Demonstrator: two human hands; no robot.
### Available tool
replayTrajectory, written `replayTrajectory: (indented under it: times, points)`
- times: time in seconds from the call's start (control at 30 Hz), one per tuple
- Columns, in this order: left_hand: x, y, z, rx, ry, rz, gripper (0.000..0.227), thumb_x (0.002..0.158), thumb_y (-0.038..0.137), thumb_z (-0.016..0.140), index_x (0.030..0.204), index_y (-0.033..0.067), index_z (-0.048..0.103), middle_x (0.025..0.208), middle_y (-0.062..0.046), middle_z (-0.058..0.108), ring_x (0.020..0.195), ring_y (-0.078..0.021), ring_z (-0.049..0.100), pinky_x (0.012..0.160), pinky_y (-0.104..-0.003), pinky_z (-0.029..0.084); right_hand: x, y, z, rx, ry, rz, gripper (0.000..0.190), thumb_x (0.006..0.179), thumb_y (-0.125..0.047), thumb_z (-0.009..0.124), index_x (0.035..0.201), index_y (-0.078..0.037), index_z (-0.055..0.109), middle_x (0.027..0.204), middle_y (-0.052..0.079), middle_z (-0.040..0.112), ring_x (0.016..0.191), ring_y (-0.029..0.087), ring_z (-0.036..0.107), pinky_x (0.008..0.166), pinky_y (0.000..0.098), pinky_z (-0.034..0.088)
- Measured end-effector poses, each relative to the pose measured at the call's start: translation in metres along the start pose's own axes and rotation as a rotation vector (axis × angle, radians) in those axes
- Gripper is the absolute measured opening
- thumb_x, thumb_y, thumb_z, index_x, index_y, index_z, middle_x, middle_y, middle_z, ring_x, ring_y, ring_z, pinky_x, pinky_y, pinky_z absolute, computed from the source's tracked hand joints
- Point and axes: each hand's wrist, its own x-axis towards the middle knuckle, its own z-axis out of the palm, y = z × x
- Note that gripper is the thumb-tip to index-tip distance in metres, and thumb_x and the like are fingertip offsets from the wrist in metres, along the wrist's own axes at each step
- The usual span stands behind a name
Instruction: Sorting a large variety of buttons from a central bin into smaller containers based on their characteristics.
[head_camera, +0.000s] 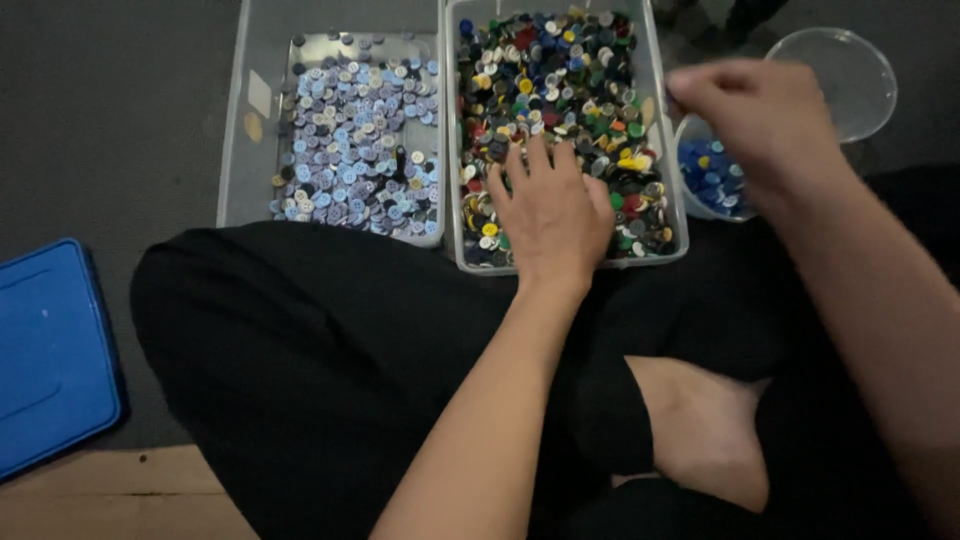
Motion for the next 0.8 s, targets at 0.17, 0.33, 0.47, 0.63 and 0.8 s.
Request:
replayTrajectory:
  times: [0.17,0.33,0.47,0.63,0.8]
  points:
    - [0.001,-0.005,0.001,-0.056,0.023,0.01,0.035,0.082,0.021,0.064,0.109,-0.0003,0.069,0.121,-0.02,0.062,0.117,-0.0387,0.054,0.107,-0.053,0.035,-0.023,0.042,-0.014,-0.112,0.114,0.053,0.018,0.104,-0.017,0.072,0.113,-0.002,0.075,0.094,0.011,0.072,0.076,0.014,0.066,0.067,0.0241,0.055]
    - [0.056,-0.018,0.002,-0.093,0.039,-0.028,0.034,0.086,0.023,0.06,0.11,0.0022,0.07,0.111,-0.016,0.063,0.097,-0.0344,0.06,0.088,-0.046,0.046,-0.027,0.075,-0.016,-0.382,0.214,-0.054,0.023,0.102,-0.023,0.087,0.096,-0.003,0.077,0.074,0.003,0.065,0.057,0.011,0.053,0.059,0.0262,0.045]
    - [0.124,-0.054,0.038,-0.235,-0.239,-0.224,0.048,0.088,0.015,0.057,0.134,-0.0005,0.056,0.13,-0.02,0.055,0.103,-0.0343,0.064,0.09,-0.046,0.055,-0.035,0.06,-0.005,-0.375,0.256,-0.279,0.012,0.102,-0.006,0.081,0.102,0.003,0.073,0.081,0.009,0.067,0.063,0.016,0.057,0.059,0.0284,0.046]
    - [0.161,-0.078,0.072,-0.306,-0.361,-0.339,0.076,0.083,0.008,0.057,0.154,-0.0056,0.031,0.157,-0.03,0.029,0.141,-0.0501,0.037,0.112,-0.055,0.039,-0.037,0.044,0.0,-0.343,0.263,-0.291,0.008,0.101,0.001,0.07,0.107,0.006,0.071,0.088,0.012,0.068,0.07,0.019,0.058,0.065,0.0313,0.048]
    - [0.179,-0.08,0.139,-0.289,-0.115,-0.447,0.059,0.095,0.04,0.058,0.13,-0.0049,0.044,0.139,-0.024,0.039,0.128,-0.0435,0.038,0.095,-0.061,0.044,-0.035,0.039,-0.001,-0.297,0.232,-0.292,0.011,0.1,0.002,0.065,0.11,0.004,0.069,0.094,0.014,0.069,0.076,0.019,0.063,0.067,0.0314,0.051]
